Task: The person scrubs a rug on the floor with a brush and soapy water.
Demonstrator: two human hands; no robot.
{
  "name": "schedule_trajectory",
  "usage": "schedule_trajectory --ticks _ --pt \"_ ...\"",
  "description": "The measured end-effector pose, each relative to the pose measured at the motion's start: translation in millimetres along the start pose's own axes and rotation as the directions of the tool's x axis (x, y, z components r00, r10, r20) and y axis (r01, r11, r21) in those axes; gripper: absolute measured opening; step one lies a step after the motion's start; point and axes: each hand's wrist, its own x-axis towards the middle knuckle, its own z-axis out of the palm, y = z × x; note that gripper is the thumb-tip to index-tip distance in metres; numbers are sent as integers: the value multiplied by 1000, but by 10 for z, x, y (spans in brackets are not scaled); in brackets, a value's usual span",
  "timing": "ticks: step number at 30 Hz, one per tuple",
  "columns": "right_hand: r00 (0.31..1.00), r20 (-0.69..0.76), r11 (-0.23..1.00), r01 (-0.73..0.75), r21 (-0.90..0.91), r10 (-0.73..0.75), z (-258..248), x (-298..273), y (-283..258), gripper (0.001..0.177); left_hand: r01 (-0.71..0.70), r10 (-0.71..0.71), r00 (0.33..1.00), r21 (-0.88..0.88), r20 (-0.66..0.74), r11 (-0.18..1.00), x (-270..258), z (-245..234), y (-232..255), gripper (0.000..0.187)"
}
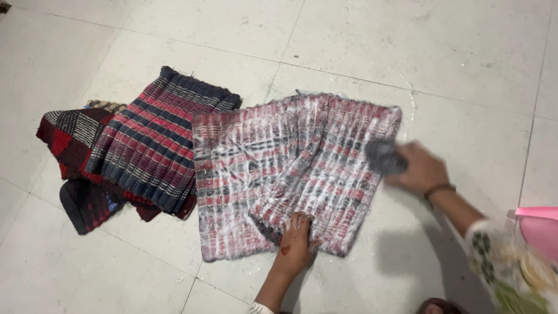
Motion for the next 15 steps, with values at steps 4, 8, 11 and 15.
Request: schedule_trajectory --ticks 4,8,11,15 --pt "986 -114 969 -96 230 124 247 -38 -140 91 112 -112 991 0 72 994 -3 -33 206 59" --pt "786 17 786 617 44 -618 986 -682 -252 83 -44 22 994 211 106 977 -26 57 259 60" --pt "826 232 854 518 46 -514 797 -431 -63 79 -57 41 994 161 99 985 -167 89 248 53" --pt "989 -71 991 129 32 -126 30 326 107 80 -3 -4 998 105 69 995 -101 28 265 48"
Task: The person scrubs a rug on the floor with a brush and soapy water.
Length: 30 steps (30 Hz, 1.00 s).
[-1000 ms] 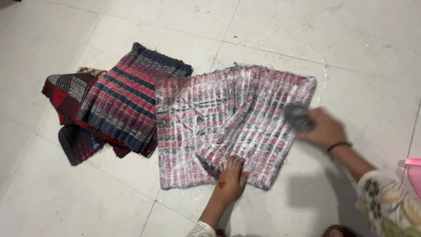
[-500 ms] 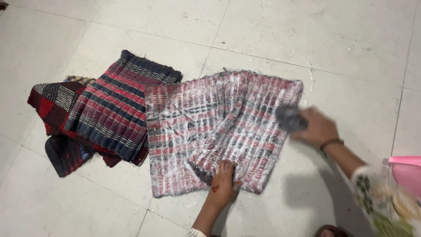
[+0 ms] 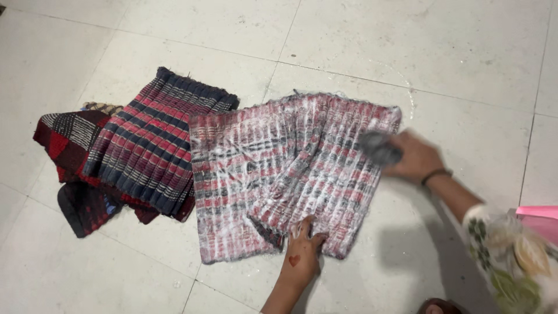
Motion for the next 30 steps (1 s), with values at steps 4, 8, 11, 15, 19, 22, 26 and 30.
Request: schedule_trajectory --ticks 4,8,11,15,19,22,26,30 --pt "994 -67 996 -88 -34 85 -11 115 -130 84 4 -4 1000 -55 -11 998 -14 -44 11 52" --pt "910 251 944 320 75 -329 848 -662 -398 91 -23 18 999 -91 -48 996 3 64 -91 50" --pt "799 310 836 549 -28 -515 910 -640 -300 92 -44 33 993 -99 -110 994 -129 212 -118 50" --pt "999 37 997 1 81 -4 77 231 17 81 -68 54 991 -110 -121 992 -120 202 -139 45" --pt "985 -63 986 -164 -17 163 -259 448 -101 84 -41 35 998 -105 -53 994 -77 61 -88 51" --pt "982 47 975 177 136 -185 445 -98 -493 63 -18 7 997 -151 -72 988 -32 55 -61 47" --pt "799 345 833 547 -82 -492 730 -518 -614 81 -40 26 994 -141 -106 989 -61 84 -59 47" --pt "995 103 999 -18 28 15 35 217 -375 78 1 -10 998 -154 -62 988 -26 41 -39 47"
